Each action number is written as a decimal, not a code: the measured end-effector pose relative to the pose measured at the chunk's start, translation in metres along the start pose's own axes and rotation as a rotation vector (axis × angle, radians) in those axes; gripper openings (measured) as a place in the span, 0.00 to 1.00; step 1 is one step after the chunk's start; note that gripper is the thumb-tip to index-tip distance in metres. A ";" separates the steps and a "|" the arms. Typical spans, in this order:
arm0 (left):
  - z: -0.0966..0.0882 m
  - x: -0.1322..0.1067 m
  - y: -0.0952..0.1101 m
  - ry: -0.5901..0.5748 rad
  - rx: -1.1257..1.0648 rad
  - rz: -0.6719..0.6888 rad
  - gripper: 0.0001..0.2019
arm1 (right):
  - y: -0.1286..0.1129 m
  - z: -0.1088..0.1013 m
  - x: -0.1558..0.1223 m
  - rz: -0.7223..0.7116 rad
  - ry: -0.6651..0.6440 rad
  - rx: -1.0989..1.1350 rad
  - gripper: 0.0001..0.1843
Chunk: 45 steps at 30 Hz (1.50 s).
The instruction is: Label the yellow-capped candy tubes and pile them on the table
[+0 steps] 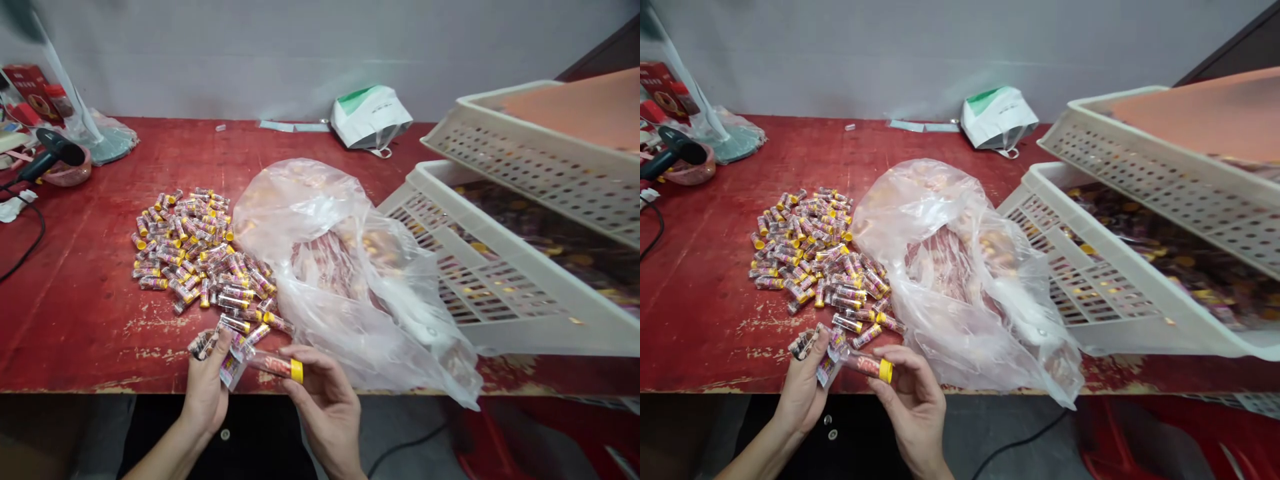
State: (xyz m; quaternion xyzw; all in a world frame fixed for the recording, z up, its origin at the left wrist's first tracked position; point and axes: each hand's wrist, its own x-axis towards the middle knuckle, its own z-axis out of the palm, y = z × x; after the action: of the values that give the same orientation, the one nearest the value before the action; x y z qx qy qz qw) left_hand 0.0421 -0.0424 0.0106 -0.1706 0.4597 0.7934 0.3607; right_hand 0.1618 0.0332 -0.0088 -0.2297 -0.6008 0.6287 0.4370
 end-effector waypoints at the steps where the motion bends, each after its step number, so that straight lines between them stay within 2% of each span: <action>1: -0.001 0.000 -0.001 -0.001 0.015 0.019 0.15 | 0.003 0.001 -0.002 -0.010 0.036 -0.016 0.14; 3: -0.002 -0.001 -0.002 0.004 0.032 0.030 0.15 | 0.007 0.002 -0.006 -0.071 0.066 -0.069 0.15; 6: -0.003 -0.001 -0.002 0.006 0.049 -0.021 0.17 | 0.010 0.002 -0.011 -0.130 0.042 -0.097 0.17; 8: -0.004 -0.001 -0.001 0.007 0.058 -0.037 0.17 | 0.011 0.000 -0.014 -0.070 0.051 -0.051 0.16; 14: -0.005 0.004 0.001 0.094 0.022 -0.052 0.19 | 0.013 -0.009 -0.013 0.262 0.118 0.196 0.12; 17: -0.006 0.005 0.000 0.092 0.022 -0.051 0.18 | 0.014 -0.010 -0.012 0.297 0.116 0.260 0.11; 21: -0.005 0.004 -0.001 0.077 0.017 -0.039 0.17 | 0.014 -0.008 -0.010 0.178 0.033 0.185 0.12; 28: -0.007 -0.002 0.001 0.076 0.028 -0.091 0.19 | 0.015 -0.008 -0.013 -0.075 -0.013 -0.092 0.18; 31: -0.010 -0.005 -0.001 0.020 0.074 -0.080 0.18 | 0.019 -0.009 -0.020 -0.169 -0.014 -0.170 0.21; 33: -0.012 -0.006 -0.003 -0.023 0.103 -0.069 0.17 | 0.021 -0.010 -0.024 -0.168 -0.027 -0.178 0.22; 35: -0.013 -0.006 -0.005 -0.031 0.120 -0.067 0.18 | 0.020 -0.011 -0.025 -0.117 -0.125 -0.173 0.22; 37: -0.014 -0.007 -0.006 -0.027 0.133 -0.067 0.18 | 0.016 -0.012 -0.023 -0.069 -0.300 -0.188 0.26; 39: -0.015 -0.008 -0.006 -0.040 0.139 -0.075 0.19 | 0.012 -0.011 -0.018 -0.092 -0.430 -0.257 0.31; 40: -0.015 -0.009 -0.006 -0.055 0.144 -0.083 0.19 | 0.010 -0.010 -0.015 -0.134 -0.445 -0.301 0.33; 45: -0.013 -0.019 -0.009 -0.086 0.153 -0.097 0.19 | 0.009 0.000 -0.010 -0.276 -0.293 -0.366 0.34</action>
State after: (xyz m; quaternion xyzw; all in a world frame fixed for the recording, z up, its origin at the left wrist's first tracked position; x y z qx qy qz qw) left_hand 0.0605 -0.0586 0.0096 -0.1304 0.4944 0.7439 0.4302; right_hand 0.1648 0.0261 -0.0198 -0.1273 -0.7869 0.4707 0.3781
